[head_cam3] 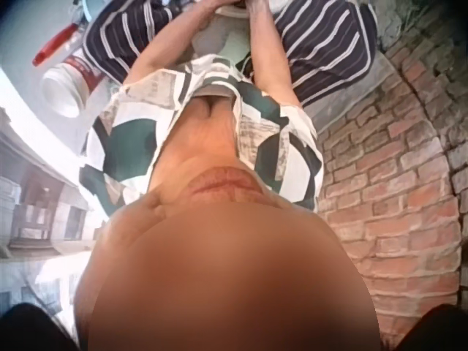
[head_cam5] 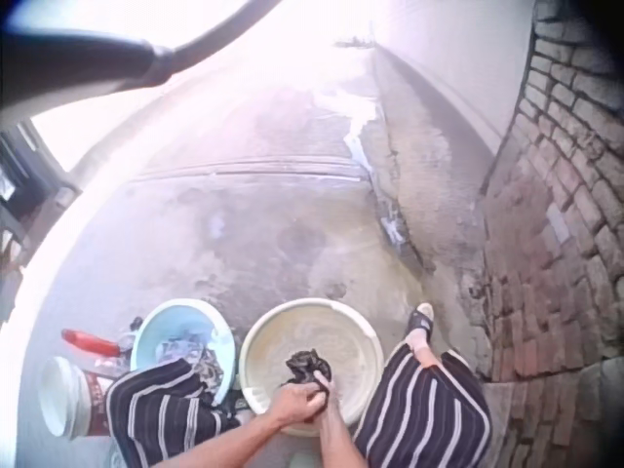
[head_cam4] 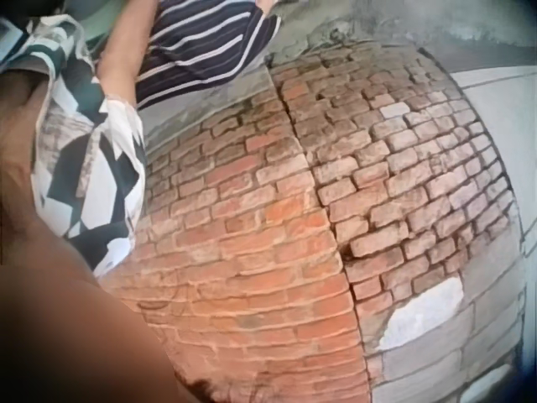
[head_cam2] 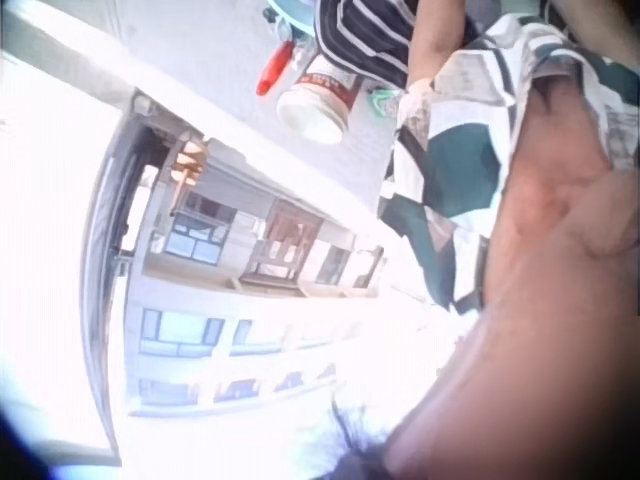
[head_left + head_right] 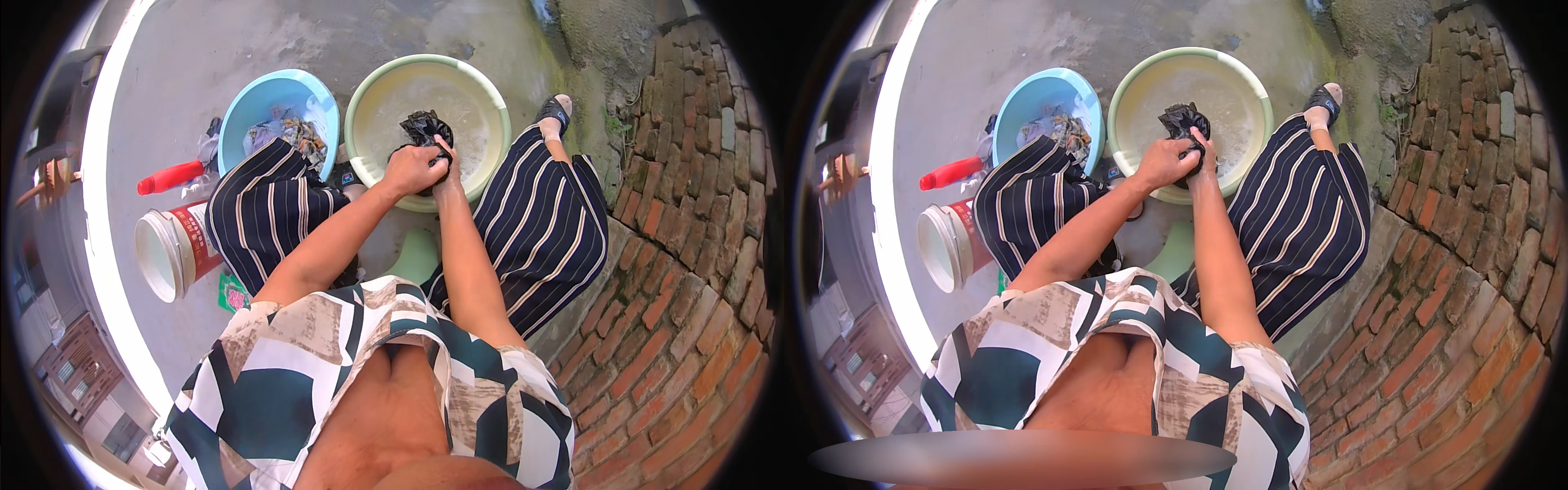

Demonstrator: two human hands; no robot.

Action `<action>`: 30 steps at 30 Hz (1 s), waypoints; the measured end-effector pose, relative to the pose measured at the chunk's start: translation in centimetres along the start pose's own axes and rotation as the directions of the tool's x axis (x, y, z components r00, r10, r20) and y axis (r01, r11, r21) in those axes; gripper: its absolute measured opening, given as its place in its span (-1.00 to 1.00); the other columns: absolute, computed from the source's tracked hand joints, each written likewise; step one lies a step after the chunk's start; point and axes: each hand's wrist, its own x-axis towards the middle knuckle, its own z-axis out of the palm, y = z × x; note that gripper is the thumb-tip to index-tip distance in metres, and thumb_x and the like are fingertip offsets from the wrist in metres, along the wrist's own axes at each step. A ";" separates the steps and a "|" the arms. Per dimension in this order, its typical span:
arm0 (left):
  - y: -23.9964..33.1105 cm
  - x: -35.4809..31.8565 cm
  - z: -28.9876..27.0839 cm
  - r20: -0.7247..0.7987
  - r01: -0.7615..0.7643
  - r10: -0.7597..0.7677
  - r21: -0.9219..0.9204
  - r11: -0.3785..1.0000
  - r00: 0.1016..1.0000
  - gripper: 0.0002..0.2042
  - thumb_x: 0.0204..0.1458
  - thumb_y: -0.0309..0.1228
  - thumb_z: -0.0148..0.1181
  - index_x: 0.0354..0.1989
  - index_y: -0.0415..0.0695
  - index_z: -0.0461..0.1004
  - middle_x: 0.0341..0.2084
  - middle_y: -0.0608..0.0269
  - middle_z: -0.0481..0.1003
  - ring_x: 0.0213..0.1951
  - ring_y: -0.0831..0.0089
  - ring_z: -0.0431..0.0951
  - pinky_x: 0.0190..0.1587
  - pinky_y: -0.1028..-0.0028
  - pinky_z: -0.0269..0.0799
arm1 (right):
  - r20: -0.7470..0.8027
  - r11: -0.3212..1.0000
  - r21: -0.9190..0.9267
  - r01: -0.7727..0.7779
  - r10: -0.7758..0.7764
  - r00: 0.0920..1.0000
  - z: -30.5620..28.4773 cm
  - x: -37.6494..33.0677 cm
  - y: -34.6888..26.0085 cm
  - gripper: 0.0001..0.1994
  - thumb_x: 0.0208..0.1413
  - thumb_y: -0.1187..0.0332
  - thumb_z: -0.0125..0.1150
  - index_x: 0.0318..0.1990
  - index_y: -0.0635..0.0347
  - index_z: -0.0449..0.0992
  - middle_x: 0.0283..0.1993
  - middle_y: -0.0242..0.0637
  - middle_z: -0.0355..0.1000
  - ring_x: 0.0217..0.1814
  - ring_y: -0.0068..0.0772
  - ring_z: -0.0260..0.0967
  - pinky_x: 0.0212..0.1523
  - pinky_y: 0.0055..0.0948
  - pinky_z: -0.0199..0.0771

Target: The person washes a black garment in a basin of water, rubbing soap onto the fabric and scrubbing it by hand before rinsing it in the basin.

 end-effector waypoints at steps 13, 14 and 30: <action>2.8 -3.2 -1.3 -0.204 0.091 -0.085 0.016 0.996 0.975 -0.74 -0.17 -0.21 -0.07 -0.57 -0.14 0.44 -0.62 -0.01 0.43 -0.50 0.07 0.45 -0.43 0.21 0.33 | 0.107 0.988 -0.006 -0.155 0.155 0.982 4.5 -5.9 1.0 -0.72 0.06 0.12 -0.13 -0.20 0.07 0.36 -0.25 -0.31 0.38 -0.23 -0.35 0.36 -0.18 -0.32 0.38; 2.1 -2.6 -1.9 -0.244 0.124 -0.114 0.029 0.992 0.963 -0.73 -0.16 -0.20 -0.07 -0.56 -0.15 0.44 -0.61 -0.02 0.43 -0.50 0.06 0.45 -0.43 0.23 0.33 | 0.049 0.991 0.012 -0.133 0.133 0.990 5.0 -6.7 1.1 -0.71 0.06 0.12 -0.13 -0.20 0.07 0.36 -0.24 -0.31 0.38 -0.22 -0.35 0.36 -0.17 -0.32 0.38; -2.5 -6.0 -0.2 -0.116 0.369 -0.516 -0.569 0.735 0.848 -0.47 -0.06 -0.25 0.08 0.03 -0.36 0.17 -0.03 -0.10 0.28 0.06 0.22 0.26 0.09 0.40 0.14 | -0.178 0.716 -0.697 0.049 -0.239 0.955 3.8 -6.5 -2.4 -0.23 -0.08 0.25 0.15 0.22 0.10 -0.21 0.25 -0.19 -0.10 0.18 -0.25 -0.03 -0.03 -0.17 0.16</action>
